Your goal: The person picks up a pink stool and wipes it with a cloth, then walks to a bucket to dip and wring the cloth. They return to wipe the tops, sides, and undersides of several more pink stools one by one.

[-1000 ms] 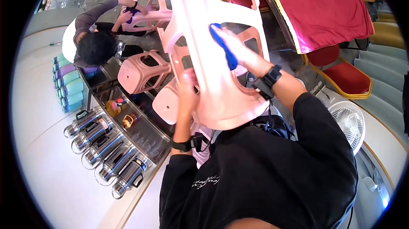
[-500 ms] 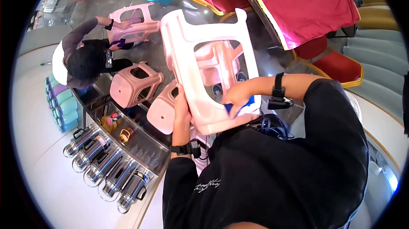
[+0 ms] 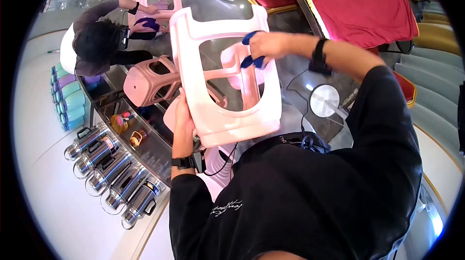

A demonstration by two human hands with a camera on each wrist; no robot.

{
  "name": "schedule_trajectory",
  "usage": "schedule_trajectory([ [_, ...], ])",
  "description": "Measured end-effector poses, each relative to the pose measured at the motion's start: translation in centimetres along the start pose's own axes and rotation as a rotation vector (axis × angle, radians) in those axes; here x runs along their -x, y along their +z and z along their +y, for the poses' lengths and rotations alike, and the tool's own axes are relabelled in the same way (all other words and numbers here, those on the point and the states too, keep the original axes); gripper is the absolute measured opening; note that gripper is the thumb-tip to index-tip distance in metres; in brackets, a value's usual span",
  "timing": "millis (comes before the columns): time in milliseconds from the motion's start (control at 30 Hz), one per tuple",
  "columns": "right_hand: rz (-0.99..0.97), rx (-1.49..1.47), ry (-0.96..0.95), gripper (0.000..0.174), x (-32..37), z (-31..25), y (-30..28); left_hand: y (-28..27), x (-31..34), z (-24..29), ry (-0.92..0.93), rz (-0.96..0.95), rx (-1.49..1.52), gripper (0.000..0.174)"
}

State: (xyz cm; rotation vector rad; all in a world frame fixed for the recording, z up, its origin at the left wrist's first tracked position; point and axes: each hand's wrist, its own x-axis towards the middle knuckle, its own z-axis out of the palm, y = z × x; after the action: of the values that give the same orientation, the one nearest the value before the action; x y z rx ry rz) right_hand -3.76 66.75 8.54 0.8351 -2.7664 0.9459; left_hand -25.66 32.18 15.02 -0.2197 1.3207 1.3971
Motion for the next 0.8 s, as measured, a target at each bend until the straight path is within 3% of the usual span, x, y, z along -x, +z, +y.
schedule_trajectory([
  [33,0.181,0.07,0.221,0.033,-0.5,-4.0,0.4,0.0,-0.1,-0.5,0.019,0.042,0.016,0.058],
  [67,0.226,0.209,0.219,0.031,0.3,-4.0,5.7,0.2,-0.3,-1.2,0.038,0.082,0.033,0.058],
  [100,0.53,0.168,0.292,0.027,-1.0,-8.2,6.1,0.6,-0.5,-1.6,0.058,0.12,0.048,0.058],
  [133,0.679,0.18,0.554,0.027,-2.0,-11.2,8.3,0.9,-0.5,-1.8,0.069,0.121,0.032,0.059],
  [167,0.709,0.141,0.701,0.029,-3.2,-13.7,9.4,0.5,-1.3,-2.1,0.112,0.098,0.027,0.061],
  [200,0.702,0.077,0.724,0.032,-3.6,-15.1,10.2,-0.2,-2.6,-2.8,0.152,0.069,0.02,0.062],
  [233,0.853,-0.035,0.702,0.024,-4.5,-17.0,9.8,-0.6,-2.9,-3.4,0.18,0.052,0.01,0.063],
  [267,0.882,-0.503,0.875,0.023,-4.9,-18.2,9.7,1.5,-1.7,-2.7,0.187,0.163,-0.085,0.064],
  [300,0.888,-0.971,1.019,0.023,-5.2,-18.6,8.7,1.8,-1.5,-2.5,0.205,0.15,-0.141,0.064],
  [333,1.185,-1.274,1.051,0.025,-5.0,-18.5,7.1,2.2,-1.3,-2.3,0.231,0.127,-0.195,0.064],
  [367,1.392,-1.38,1.047,0.033,-4.2,-18.2,5.2,2.5,-0.9,-2.1,0.257,0.108,-0.248,0.064],
  [433,1.625,-1.453,1.103,0.042,-0.8,-14.7,3.9,3.4,0.5,-1.1,0.287,0.046,-0.255,0.064],
  [500,1.847,-1.675,1.014,0.05,3.1,-10.4,4.0,1.9,0.7,0.0,0.273,0.072,-0.292,0.062],
  [600,1.749,-1.841,1.081,0.06,7.1,-4.5,4.3,1.9,0.4,0.0,0.399,0.083,-0.146,0.056],
  [633,1.597,-2.078,0.748,0.06,7.8,-3.2,4.8,2.9,1.0,-0.1,0.42,0.085,-0.098,0.053],
  [700,1.352,-2.181,0.626,0.059,4.8,-5.4,0.4,1.6,0.6,0.5,0.399,0.124,-0.102,0.048],
  [733,1.353,-2.184,0.531,0.056,4.5,-6.0,-0.4,-1.7,-1.2,0.4,0.394,0.044,-0.095,0.047],
  [800,1.33,-2.193,0.347,0.052,3.3,-6.7,-1.3,-4.2,-2.0,1.4,0.281,-0.291,-0.007,0.043],
])
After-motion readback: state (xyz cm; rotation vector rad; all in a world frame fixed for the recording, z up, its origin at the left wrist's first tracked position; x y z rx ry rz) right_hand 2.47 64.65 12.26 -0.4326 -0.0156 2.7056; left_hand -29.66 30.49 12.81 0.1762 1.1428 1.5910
